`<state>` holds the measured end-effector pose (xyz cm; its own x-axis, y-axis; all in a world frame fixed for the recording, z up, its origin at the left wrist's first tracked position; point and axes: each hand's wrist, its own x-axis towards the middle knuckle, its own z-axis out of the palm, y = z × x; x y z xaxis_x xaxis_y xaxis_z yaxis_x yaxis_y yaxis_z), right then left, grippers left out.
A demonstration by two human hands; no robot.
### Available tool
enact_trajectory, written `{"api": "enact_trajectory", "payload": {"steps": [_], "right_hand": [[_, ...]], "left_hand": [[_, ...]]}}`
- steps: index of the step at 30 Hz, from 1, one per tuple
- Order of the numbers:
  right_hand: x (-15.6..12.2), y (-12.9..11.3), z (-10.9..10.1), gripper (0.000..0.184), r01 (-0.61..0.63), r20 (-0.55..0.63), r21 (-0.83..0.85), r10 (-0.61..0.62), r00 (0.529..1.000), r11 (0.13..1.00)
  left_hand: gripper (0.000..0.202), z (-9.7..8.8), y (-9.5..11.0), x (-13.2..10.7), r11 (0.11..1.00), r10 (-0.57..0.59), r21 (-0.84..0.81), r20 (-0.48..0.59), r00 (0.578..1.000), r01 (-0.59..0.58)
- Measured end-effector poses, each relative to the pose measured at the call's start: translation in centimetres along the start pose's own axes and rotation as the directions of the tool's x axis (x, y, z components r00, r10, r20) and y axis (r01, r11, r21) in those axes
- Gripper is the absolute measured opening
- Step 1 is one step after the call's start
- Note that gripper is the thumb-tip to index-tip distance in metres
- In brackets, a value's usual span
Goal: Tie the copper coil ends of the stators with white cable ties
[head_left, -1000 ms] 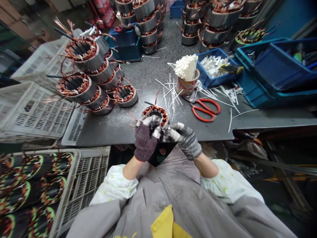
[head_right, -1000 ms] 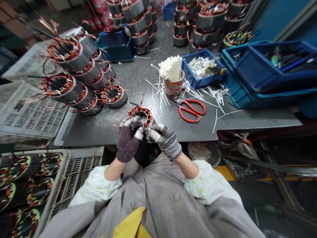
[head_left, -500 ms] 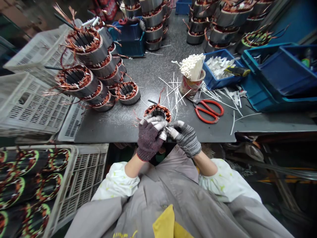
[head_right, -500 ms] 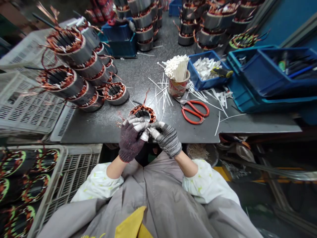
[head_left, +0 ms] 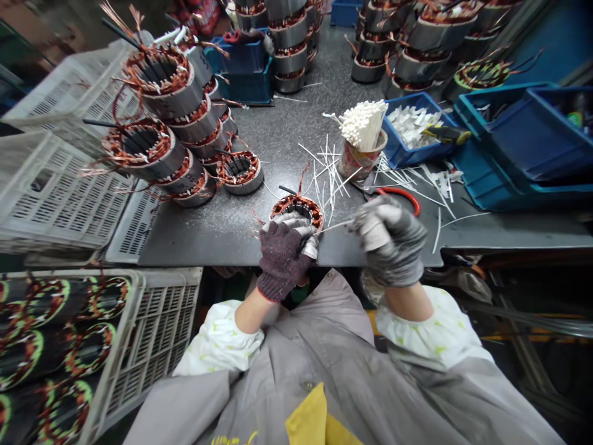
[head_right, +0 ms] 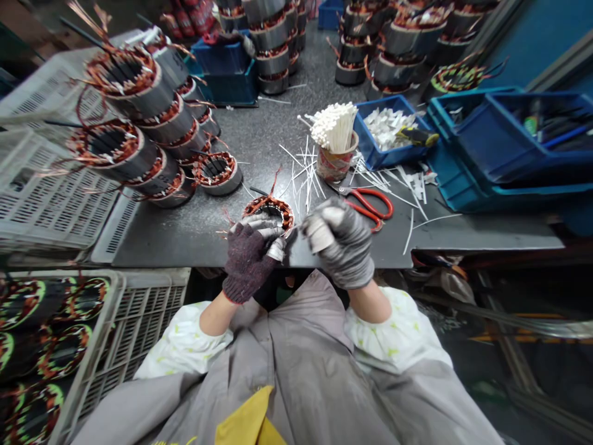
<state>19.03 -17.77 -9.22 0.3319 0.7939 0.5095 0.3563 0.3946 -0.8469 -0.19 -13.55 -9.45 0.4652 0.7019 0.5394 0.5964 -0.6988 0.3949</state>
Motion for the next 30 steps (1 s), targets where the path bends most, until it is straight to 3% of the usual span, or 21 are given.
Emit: {"api": "enact_trajectory", "payload": {"steps": [2,3,5,7,9,10,14,18,20,24,27,30], "right_hand": [[0.5,0.4,-0.9,0.023,0.049,-0.170,0.061,-0.038,0.985,0.997],[0.7,0.7,-1.3,0.023,0.087,-0.139,-0.001,-0.087,0.986,0.996],[0.9,1.4,-1.7,0.026,0.201,0.140,-0.188,-0.177,0.974,0.961],[0.9,2.2,-1.3,0.031,0.357,0.407,-0.287,-0.225,0.885,0.889],[0.7,2.7,-0.2,0.031,0.432,0.503,-0.316,-0.236,0.831,0.845],[0.8,2.9,0.5,0.030,0.442,0.511,-0.330,-0.235,0.827,0.834],[1.3,2.8,3.5,0.026,0.372,0.427,-0.401,-0.189,0.884,0.837],[1.0,2.2,3.9,0.027,0.215,0.295,-0.358,-0.108,0.949,0.909],[0.4,1.8,3.2,0.027,0.149,0.317,-0.255,-0.063,0.946,0.955],[-0.5,1.2,2.7,0.037,0.123,0.473,-0.136,-0.044,0.880,0.983],[-0.2,1.3,3.4,0.030,0.082,0.478,-0.169,0.009,0.878,0.982],[0.7,1.9,3.7,0.024,0.043,0.480,-0.180,0.049,0.876,0.983]], "left_hand": [[0.016,0.0,0.1,-0.1,1.000,0.004,0.008,-0.002,1.000,-0.004],[0.019,0.0,0.2,-0.2,1.000,0.005,0.018,-0.004,1.000,-0.005],[0.026,0.3,0.1,-0.4,0.999,0.003,0.047,-0.013,1.000,-0.002],[0.027,0.6,0.0,-0.6,0.996,0.002,0.087,-0.028,1.000,0.000],[0.020,1.1,-0.2,-0.8,0.992,0.005,0.128,-0.035,0.999,0.000],[0.016,1.4,-0.3,-0.8,0.989,0.005,0.148,-0.038,0.999,0.000],[0.013,2.0,-0.5,-0.7,0.985,-0.012,0.172,-0.073,0.997,0.025],[0.017,0.8,-0.5,-1.3,0.988,0.058,0.144,-0.022,0.998,-0.054],[0.029,-0.5,-0.9,-2.0,0.981,0.087,0.172,0.026,0.996,-0.090],[0.047,-3.1,-2.8,-2.8,0.955,0.120,0.263,0.090,0.989,-0.140],[0.037,-4.1,-4.4,-1.7,0.941,0.155,0.276,0.169,0.973,-0.198],[0.020,-4.0,-5.4,0.0,0.948,0.184,0.229,0.173,0.968,-0.221]]}}
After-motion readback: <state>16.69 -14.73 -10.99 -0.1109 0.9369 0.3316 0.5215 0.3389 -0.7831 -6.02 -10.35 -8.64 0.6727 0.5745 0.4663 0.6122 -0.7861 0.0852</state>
